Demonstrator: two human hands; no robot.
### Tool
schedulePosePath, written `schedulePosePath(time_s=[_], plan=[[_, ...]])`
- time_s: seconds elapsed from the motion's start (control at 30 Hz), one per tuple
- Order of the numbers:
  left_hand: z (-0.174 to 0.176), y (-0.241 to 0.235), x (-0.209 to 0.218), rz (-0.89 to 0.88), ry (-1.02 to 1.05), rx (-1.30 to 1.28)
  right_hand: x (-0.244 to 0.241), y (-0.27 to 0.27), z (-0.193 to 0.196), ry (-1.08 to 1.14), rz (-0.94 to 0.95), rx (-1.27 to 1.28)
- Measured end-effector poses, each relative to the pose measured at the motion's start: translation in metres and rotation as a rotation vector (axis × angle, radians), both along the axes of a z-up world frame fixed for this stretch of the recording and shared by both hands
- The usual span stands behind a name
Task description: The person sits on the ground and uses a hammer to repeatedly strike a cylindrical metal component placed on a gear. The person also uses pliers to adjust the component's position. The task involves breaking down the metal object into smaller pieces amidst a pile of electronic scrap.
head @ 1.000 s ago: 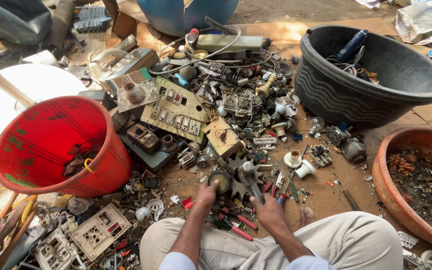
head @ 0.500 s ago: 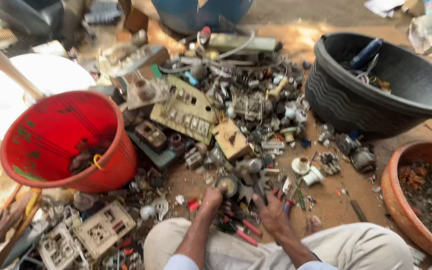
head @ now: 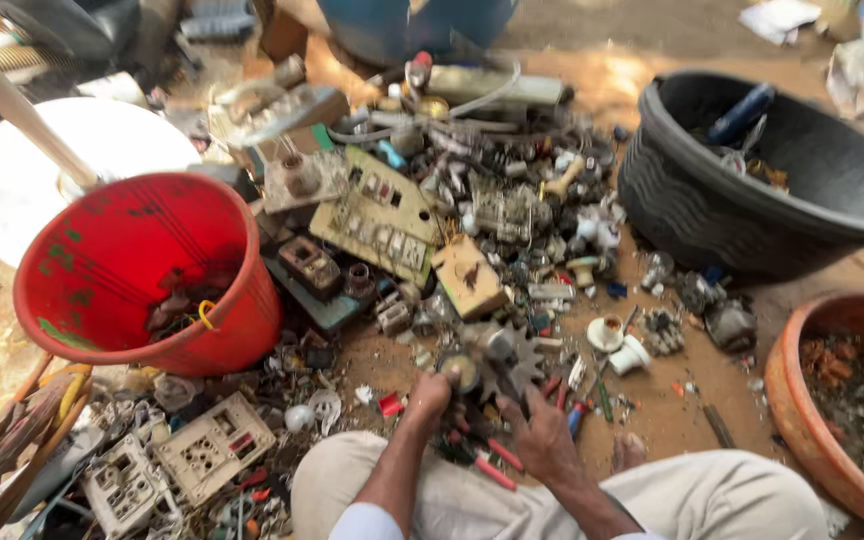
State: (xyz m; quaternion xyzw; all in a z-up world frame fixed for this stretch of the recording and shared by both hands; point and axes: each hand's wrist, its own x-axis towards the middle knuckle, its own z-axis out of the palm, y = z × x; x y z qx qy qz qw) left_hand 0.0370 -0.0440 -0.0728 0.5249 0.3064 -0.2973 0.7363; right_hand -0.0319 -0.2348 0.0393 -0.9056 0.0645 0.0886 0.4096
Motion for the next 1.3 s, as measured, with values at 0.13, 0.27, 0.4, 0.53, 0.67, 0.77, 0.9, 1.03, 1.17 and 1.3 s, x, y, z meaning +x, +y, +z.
schedulePosePath(time_s=[0.13, 0.27, 0.4, 0.53, 0.67, 0.77, 0.9, 1.03, 1.17, 1.3], plan=[[0.001, -0.002, 0.015, 0.022, 0.016, 0.004, 0.006, -0.007, -0.006, -0.472, -0.004, 0.447], [0.007, 0.001, 0.011, 0.015, -0.013, 0.034, 0.021, -0.009, -0.008, -1.051, 0.113, 0.019], [0.009, 0.001, 0.011, 0.0, -0.055, 0.051, 0.027, -0.002, -0.012, 0.203, 0.025, -0.178], [-0.001, -0.003, 0.001, 0.022, -0.045, 0.015, 0.009, -0.007, 0.001, -0.066, -0.068, 0.034], [0.022, -0.004, 0.006, 0.092, -0.022, 0.164, 0.011, -0.009, 0.009, -0.377, -0.076, 0.335], [0.015, -0.003, 0.008, 0.058, -0.112, 0.239, 0.005, 0.001, -0.01, -0.47, 0.002, 0.142], [0.0, -0.001, 0.02, 0.082, -0.094, 0.107, 0.026, 0.002, -0.016, 0.133, 0.049, -0.231], [0.004, -0.003, 0.004, 0.056, -0.081, 0.134, -0.003, -0.004, -0.002, -0.176, -0.03, 0.095], [0.007, -0.005, 0.01, 0.09, -0.081, 0.134, 0.006, -0.014, -0.018, -0.632, -0.006, 0.545], [0.008, -0.003, 0.014, 0.075, -0.079, 0.139, 0.014, -0.01, -0.033, -0.338, 0.03, -0.014]])
